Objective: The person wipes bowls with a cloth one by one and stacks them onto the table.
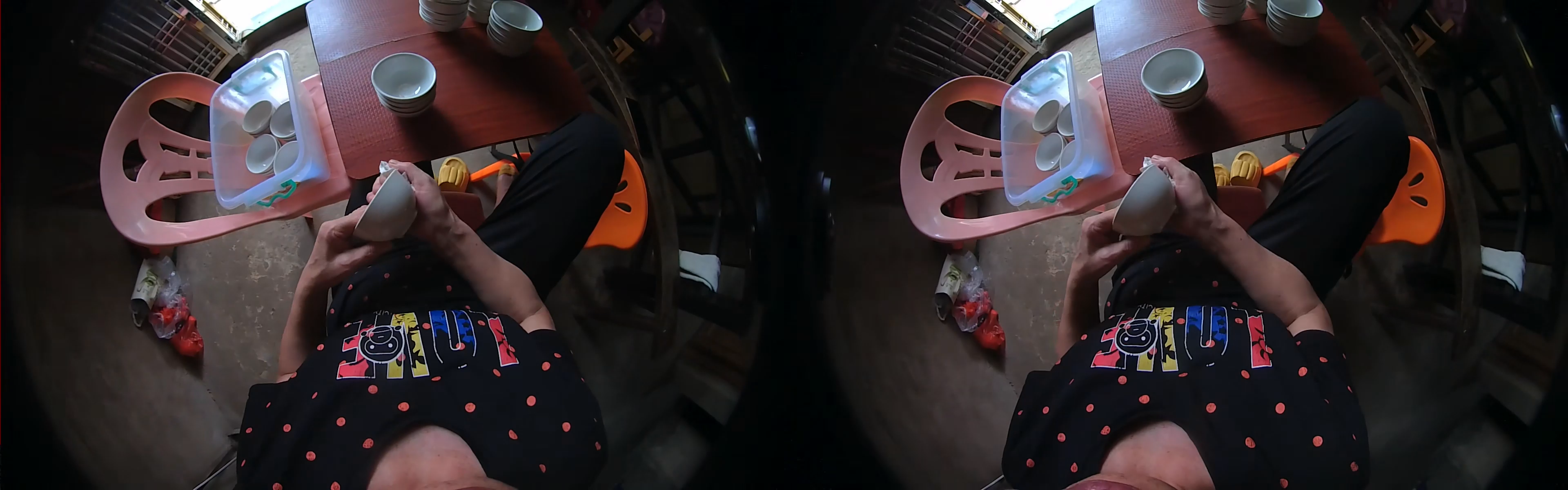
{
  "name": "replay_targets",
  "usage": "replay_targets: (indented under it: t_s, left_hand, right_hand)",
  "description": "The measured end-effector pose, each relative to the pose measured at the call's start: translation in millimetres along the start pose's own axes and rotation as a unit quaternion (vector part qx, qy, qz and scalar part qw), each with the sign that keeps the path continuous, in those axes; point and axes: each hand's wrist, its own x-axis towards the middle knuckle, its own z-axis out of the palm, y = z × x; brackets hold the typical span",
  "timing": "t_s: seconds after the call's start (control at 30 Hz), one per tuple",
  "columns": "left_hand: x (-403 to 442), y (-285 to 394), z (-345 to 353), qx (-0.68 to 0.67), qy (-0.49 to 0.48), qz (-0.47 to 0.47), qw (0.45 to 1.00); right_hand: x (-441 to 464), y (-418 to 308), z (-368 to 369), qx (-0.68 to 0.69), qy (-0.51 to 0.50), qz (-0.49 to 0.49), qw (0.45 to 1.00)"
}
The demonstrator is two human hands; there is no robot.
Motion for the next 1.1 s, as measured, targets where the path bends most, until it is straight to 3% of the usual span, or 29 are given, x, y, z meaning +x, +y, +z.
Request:
replay_targets:
  t_s: [0.1,0.13,0.17,0.2,0.3,0.33,0.4,0.43,0.5,0.53,0.57,0.6,0.63,0.67,0.73,0.77,0.83,0.9,0.93,0.97,1.03,1.07,1.1]
  left_hand:
    - [5.3,1.0,-1.6,0.065,0.005,0.006,0.998]
    - [4.3,1.5,-1.3,0.073,0.007,-0.049,0.996]
    - [4.4,1.6,0.3,0.079,0.008,-0.102,0.992]
    - [5.6,0.7,4.1,0.057,0.010,-0.068,0.996]
    - [4.3,-11.5,5.7,0.071,0.027,-0.069,0.995]
    - [4.7,-17.9,4.8,0.070,0.028,-0.069,0.995]
    - [4.4,-28.1,1.5,0.126,0.128,0.045,0.983]
    - [1.4,-23.6,-2.3,0.173,0.109,0.034,0.978]
    - [-1.5,-19.2,-9.7,0.133,0.050,-0.001,0.990]
    - [-1.7,-17.6,-11.7,0.152,0.019,-0.062,0.986]
    - [-2.0,-15.7,-9.5,0.151,0.017,-0.062,0.986]
    - [-2.7,-13.4,-6.7,0.129,0.001,-0.054,0.990]
    - [-3.5,-11.9,-4.3,0.106,-0.016,-0.047,0.993]
    - [-3.1,-11.2,-3.3,0.105,-0.020,-0.048,0.993]
    - [-2.1,-11.6,-0.1,0.034,-0.006,-0.057,0.998]
    - [0.2,-9.6,-0.5,0.024,0.002,-0.061,0.998]
    - [2.0,-11.3,-3.5,0.056,0.030,-0.029,0.998]
    - [-2.8,-13.9,-0.2,0.170,0.093,0.035,0.980]
    - [-8.7,-23.1,-17.5,0.275,-0.001,-0.029,0.961]
    - [-7.6,-18.9,-14.8,0.273,-0.004,-0.032,0.961]
    - [-4.5,-7.5,-8.8,0.174,-0.024,-0.070,0.982]
    - [-4.3,-5.3,-8.3,0.151,-0.043,-0.046,0.986]
    - [-4.4,-6.2,-6.4,0.151,-0.044,-0.045,0.987]
  right_hand:
    - [5.5,1.6,-13.9,0.005,0.028,-0.028,0.999]
    - [2.9,0.5,-11.2,-0.037,0.019,-0.039,0.998]
    - [0.8,0.0,-9.1,-0.145,0.026,-0.074,0.986]
    - [-2.7,-0.1,-6.1,-0.252,0.034,-0.110,0.961]
    - [-19.7,3.2,24.6,-0.535,0.003,-0.257,0.805]
    - [-15.5,7.8,19.9,-0.742,-0.079,-0.424,0.514]
    - [-28.5,26.6,41.4,-0.787,-0.059,-0.425,0.444]
    - [-25.3,30.6,40.4,-0.784,-0.056,-0.448,0.426]
    - [-20.5,17.4,34.6,-0.770,-0.027,-0.427,0.473]
    - [2.3,12.5,2.1,-0.763,-0.080,-0.504,0.397]
    - [1.3,-3.7,3.8,-0.687,-0.088,-0.344,0.634]
    - [-2.0,-18.5,5.6,-0.550,-0.087,-0.156,0.816]
    - [-0.4,-25.3,3.5,-0.480,-0.100,-0.043,0.870]
    - [-2.4,-21.3,3.0,-0.480,-0.096,-0.044,0.871]
    - [-10.4,-8.9,12.8,-0.440,-0.021,-0.151,0.885]
    - [-17.3,-8.0,21.7,-0.548,-0.046,-0.246,0.798]
    - [-19.0,10.4,31.0,-0.758,-0.056,-0.385,0.524]
    - [-25.5,20.3,40.2,-0.790,-0.088,-0.409,0.448]
    - [-25.9,21.0,40.4,-0.804,-0.084,-0.420,0.412]
    - [-22.7,15.1,38.3,-0.788,-0.063,-0.413,0.452]
    - [-1.5,-1.6,7.7,-0.727,-0.135,-0.381,0.554]
    - [0.1,-13.8,5.7,-0.600,-0.134,-0.230,0.754]
    - [-3.0,-14.1,5.1,-0.601,-0.134,-0.231,0.753]
